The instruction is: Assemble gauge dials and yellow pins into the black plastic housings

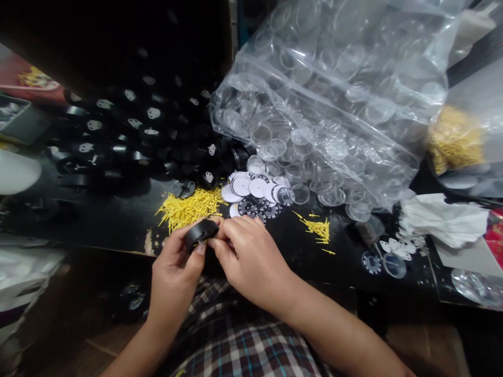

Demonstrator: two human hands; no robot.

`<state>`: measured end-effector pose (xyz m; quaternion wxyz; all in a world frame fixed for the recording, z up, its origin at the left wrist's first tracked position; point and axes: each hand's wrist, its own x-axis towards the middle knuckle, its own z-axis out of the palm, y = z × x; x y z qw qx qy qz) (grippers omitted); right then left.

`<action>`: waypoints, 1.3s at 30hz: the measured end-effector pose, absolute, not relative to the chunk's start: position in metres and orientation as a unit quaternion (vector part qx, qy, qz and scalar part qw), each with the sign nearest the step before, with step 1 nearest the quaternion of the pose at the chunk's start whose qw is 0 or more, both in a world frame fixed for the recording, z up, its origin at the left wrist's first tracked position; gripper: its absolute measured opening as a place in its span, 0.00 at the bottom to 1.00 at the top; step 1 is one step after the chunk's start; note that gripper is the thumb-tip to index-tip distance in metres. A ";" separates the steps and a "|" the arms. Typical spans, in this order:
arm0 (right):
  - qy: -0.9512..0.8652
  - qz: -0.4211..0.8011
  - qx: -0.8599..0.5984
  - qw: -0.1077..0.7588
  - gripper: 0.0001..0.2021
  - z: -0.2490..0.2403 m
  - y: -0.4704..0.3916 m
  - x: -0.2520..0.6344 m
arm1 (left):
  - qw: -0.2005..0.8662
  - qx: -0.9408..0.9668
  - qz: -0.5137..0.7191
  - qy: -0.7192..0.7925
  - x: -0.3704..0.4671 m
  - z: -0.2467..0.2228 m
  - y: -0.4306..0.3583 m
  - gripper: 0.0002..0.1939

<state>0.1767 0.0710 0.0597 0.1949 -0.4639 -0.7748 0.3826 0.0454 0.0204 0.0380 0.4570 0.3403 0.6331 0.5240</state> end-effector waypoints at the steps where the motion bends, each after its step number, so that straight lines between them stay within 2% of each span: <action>1: -0.777 0.378 -0.465 0.191 0.11 0.059 0.072 0.177 | 0.482 0.327 0.519 0.625 0.044 0.036 0.021 0.11; 4: -0.803 0.342 -0.446 0.198 0.07 0.059 0.078 0.177 | 0.588 0.273 0.509 0.566 0.039 0.028 0.023 0.14; 6: -0.832 0.297 -0.422 0.205 0.03 0.058 0.082 0.177 | 0.622 0.252 0.514 0.535 0.035 0.023 0.023 0.17; 10: -0.884 0.185 -0.390 0.179 0.05 0.055 0.086 0.175 | 0.600 0.263 0.501 0.565 0.032 0.020 0.020 0.20; 13: -0.896 0.145 -0.379 0.179 0.07 0.055 0.086 0.170 | 0.592 0.219 0.496 0.597 0.035 0.019 0.016 0.19; 18: -0.848 0.231 -0.441 0.181 0.04 0.058 0.088 0.165 | 0.619 0.110 0.497 0.598 0.043 0.013 0.012 0.18; 23: -0.799 0.349 -0.453 0.184 0.04 0.057 0.096 0.203 | 0.566 0.296 0.462 0.615 0.042 0.012 0.017 0.20; 24: -0.785 0.333 -0.485 0.196 0.05 0.053 0.099 0.216 | 0.567 0.296 0.465 0.612 0.042 0.012 0.018 0.20; 26: -0.738 0.221 -0.605 0.200 0.10 0.044 0.106 0.243 | 0.579 0.233 0.496 0.603 0.044 0.011 0.020 0.21; 28: -0.726 0.139 -0.659 0.139 0.16 0.034 0.113 0.264 | 0.594 0.175 0.526 0.583 0.049 0.012 0.022 0.21; 31: -0.731 0.112 -0.668 0.084 0.20 0.022 0.120 0.282 | 0.641 0.143 0.538 0.528 0.057 0.014 0.025 0.18; 34: -0.722 0.127 -0.670 0.118 0.20 0.018 0.122 0.289 | 0.678 0.114 0.537 0.489 0.058 0.015 0.026 0.16; 36: -0.721 0.154 -0.655 0.163 0.15 0.020 0.120 0.290 | 0.692 0.101 0.541 0.468 0.055 0.013 0.026 0.15; 39: -0.704 0.258 -0.616 0.243 0.10 0.031 0.113 0.278 | 0.715 0.088 0.539 0.436 0.051 0.009 0.027 0.15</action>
